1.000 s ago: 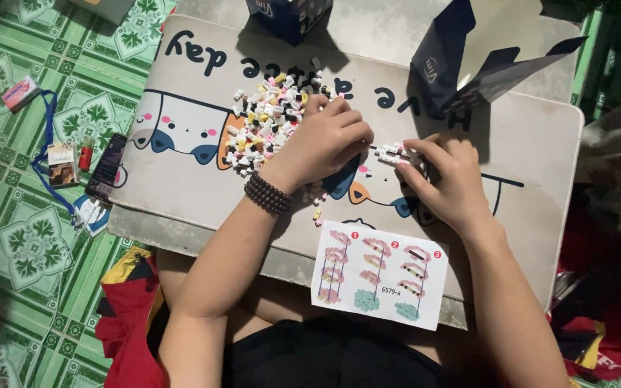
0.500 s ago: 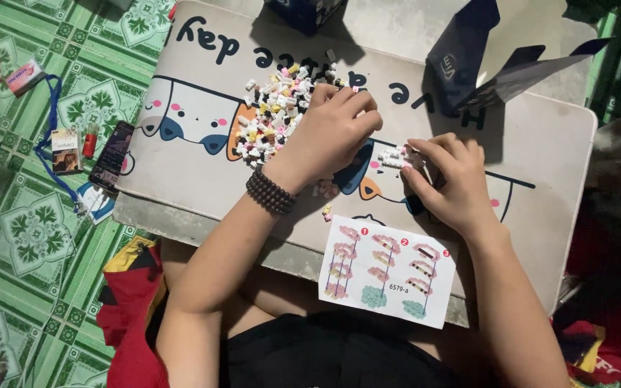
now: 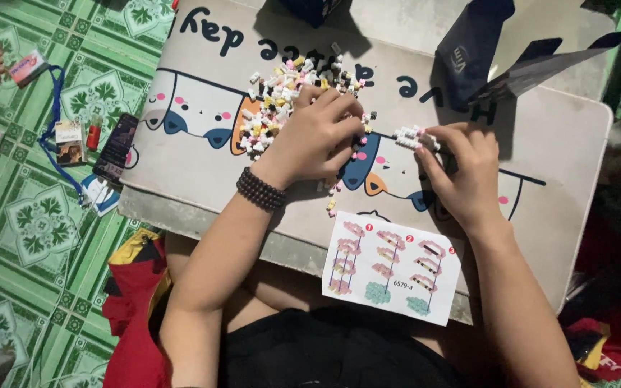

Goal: The person assembles miniature building blocks by selecting pieces from a pile and joining them together by hand.

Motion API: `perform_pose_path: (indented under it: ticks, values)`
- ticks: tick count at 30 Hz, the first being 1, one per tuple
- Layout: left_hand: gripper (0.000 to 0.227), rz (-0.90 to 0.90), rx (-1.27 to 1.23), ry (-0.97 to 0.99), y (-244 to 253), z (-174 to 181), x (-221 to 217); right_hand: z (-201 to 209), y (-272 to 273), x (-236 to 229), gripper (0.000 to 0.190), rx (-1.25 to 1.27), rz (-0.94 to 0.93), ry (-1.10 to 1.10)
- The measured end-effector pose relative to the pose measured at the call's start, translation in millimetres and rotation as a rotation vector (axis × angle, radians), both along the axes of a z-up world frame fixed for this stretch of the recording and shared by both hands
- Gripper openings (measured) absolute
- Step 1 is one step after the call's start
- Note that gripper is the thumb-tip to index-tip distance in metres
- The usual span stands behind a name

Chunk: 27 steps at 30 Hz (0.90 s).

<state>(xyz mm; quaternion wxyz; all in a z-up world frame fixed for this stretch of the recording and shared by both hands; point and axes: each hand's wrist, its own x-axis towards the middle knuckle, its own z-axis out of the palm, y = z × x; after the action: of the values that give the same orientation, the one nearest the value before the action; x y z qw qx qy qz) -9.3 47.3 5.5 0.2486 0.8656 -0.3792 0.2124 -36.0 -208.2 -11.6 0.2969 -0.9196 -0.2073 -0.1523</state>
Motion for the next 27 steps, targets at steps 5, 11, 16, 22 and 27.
perform_pose_path:
  ticks: [5,11,16,22,27]
  values:
    - [0.009,0.103,0.04,-0.04,6.8,-16.2,8.2,-6.9,-4.4,1.0,0.015,0.008,-0.028,-0.074]
    - [0.008,0.15,-0.003,-0.072,20.2,-5.2,12.0,7.6,1.3,-1.4,0.01,-0.04,0.068,-0.127]
    - [0.01,0.126,-0.049,-0.003,20.6,-9.9,9.0,-4.2,-0.5,-2.8,0.009,-0.065,0.125,-0.133]
    - [0.02,0.188,-0.084,0.001,41.3,8.8,8.4,0.2,-0.7,-5.0,0.013,-0.212,0.107,-0.12]
    - [0.015,0.072,-0.085,0.213,45.7,8.8,3.1,1.8,-9.2,-1.5,0.03,-0.23,0.137,0.032]
